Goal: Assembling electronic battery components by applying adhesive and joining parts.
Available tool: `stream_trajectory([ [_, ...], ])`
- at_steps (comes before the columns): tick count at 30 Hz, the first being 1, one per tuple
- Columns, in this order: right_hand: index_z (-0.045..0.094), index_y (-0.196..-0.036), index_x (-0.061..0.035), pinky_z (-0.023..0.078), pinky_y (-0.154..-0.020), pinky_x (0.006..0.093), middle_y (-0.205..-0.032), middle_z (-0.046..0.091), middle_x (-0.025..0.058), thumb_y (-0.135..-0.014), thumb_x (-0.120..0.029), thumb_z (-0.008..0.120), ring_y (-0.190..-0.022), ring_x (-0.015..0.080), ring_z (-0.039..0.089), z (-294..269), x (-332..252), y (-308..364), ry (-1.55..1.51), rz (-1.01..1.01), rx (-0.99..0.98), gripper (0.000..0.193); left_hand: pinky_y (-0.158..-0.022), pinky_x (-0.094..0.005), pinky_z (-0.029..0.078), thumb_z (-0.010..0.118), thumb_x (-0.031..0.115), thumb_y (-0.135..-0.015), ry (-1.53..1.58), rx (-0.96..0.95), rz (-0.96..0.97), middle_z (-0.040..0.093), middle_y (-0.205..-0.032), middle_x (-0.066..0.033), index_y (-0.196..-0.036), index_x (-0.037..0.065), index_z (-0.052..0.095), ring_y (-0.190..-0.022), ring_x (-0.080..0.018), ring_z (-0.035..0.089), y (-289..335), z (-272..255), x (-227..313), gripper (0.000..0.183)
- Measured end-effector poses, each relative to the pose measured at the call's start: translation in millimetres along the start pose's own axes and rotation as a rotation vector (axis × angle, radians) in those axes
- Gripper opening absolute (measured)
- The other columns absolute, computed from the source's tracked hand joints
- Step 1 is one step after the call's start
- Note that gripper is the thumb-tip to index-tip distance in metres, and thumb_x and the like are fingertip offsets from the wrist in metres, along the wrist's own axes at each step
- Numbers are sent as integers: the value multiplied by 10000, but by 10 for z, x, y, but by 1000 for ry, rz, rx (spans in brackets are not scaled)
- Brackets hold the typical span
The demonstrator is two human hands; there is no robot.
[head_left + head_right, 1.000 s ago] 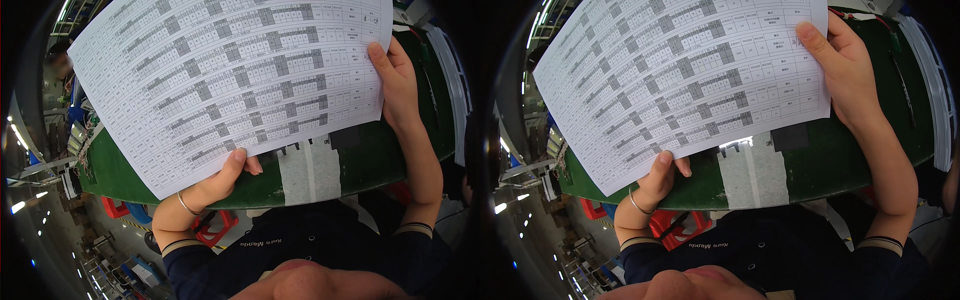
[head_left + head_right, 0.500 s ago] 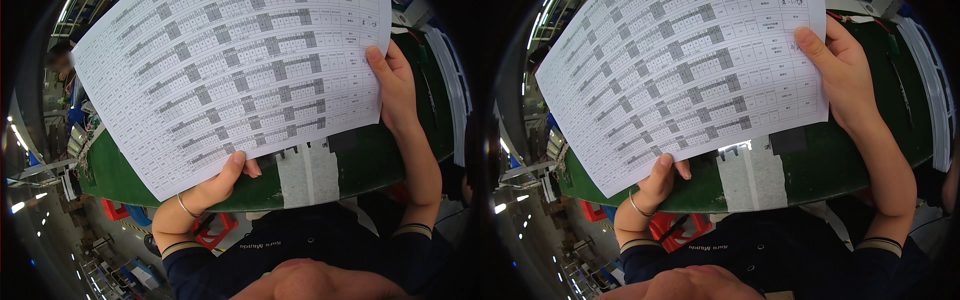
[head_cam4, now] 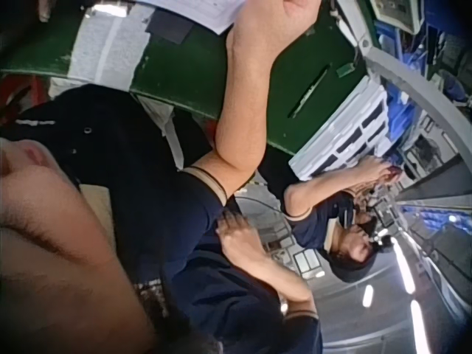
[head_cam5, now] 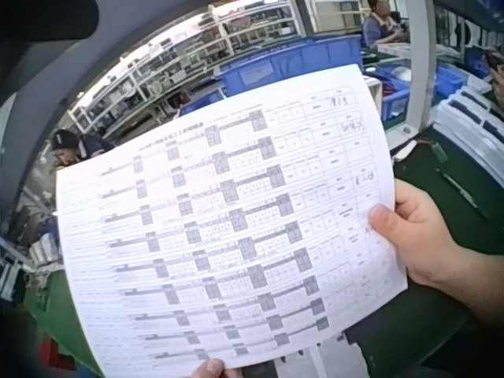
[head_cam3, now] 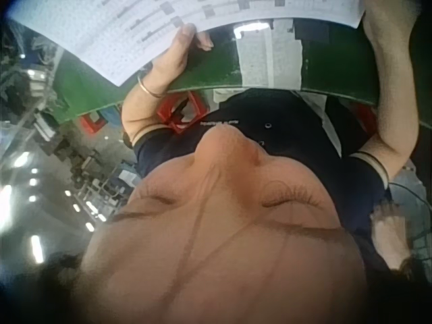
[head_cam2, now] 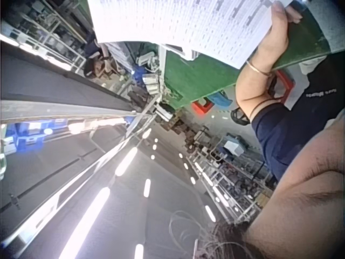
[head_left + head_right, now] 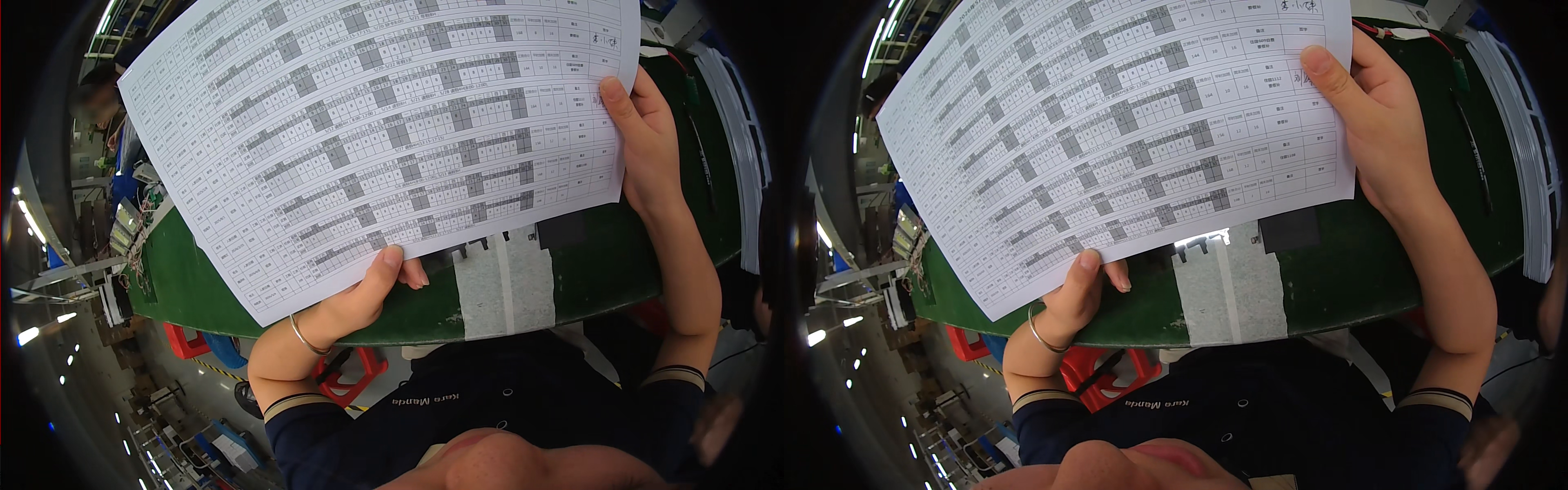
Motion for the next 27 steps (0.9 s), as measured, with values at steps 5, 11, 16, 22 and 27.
stream_trajectory([
  [5,513,-1074,-5,426,-751,220,-948,581,60,-853,-226,529,-846,98,538,-22,17,-28,3,4,-11,312,-628,-252,469,415,194,-870,-18,-10,-15,572,-667,-77,-807,-7,558,-632,-139,544,-21,5,-18,254],
  [11,523,-1027,5,445,-696,225,-900,587,54,-844,-182,542,-783,90,544,17,-68,-50,8,-41,11,263,-616,-250,455,419,211,-878,-49,28,-15,573,-671,-72,-747,-12,565,-632,-139,538,42,-8,46,297],
  [16,541,-955,15,451,-626,230,-804,586,44,-825,-89,549,-712,74,532,-102,-1,-157,94,22,60,167,-582,-238,433,427,255,-884,-97,51,-59,564,-667,-89,-734,-17,552,-607,-150,529,36,-15,-33,335],
  [22,537,-974,26,467,-651,256,-858,608,86,-823,-82,545,-756,120,574,-239,140,-212,6,117,76,186,-477,-242,403,456,315,-864,-6,-135,94,541,-604,-118,-947,-54,546,-507,-166,519,121,95,-99,389],
  [27,509,-1084,20,454,-752,272,-976,592,96,-824,-132,562,-862,141,567,-363,190,-169,17,96,88,306,-614,-279,446,493,137,-831,-296,-683,64,580,-786,-117,-932,-42,566,-698,-181,574,429,176,199,218],
])
Point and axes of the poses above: each hand's wrist, its own y-axis away from the middle knuckle, its own z-axis out of the palm, x = y × z, the point moved 7 cm from there along -y, towards the middle knuckle
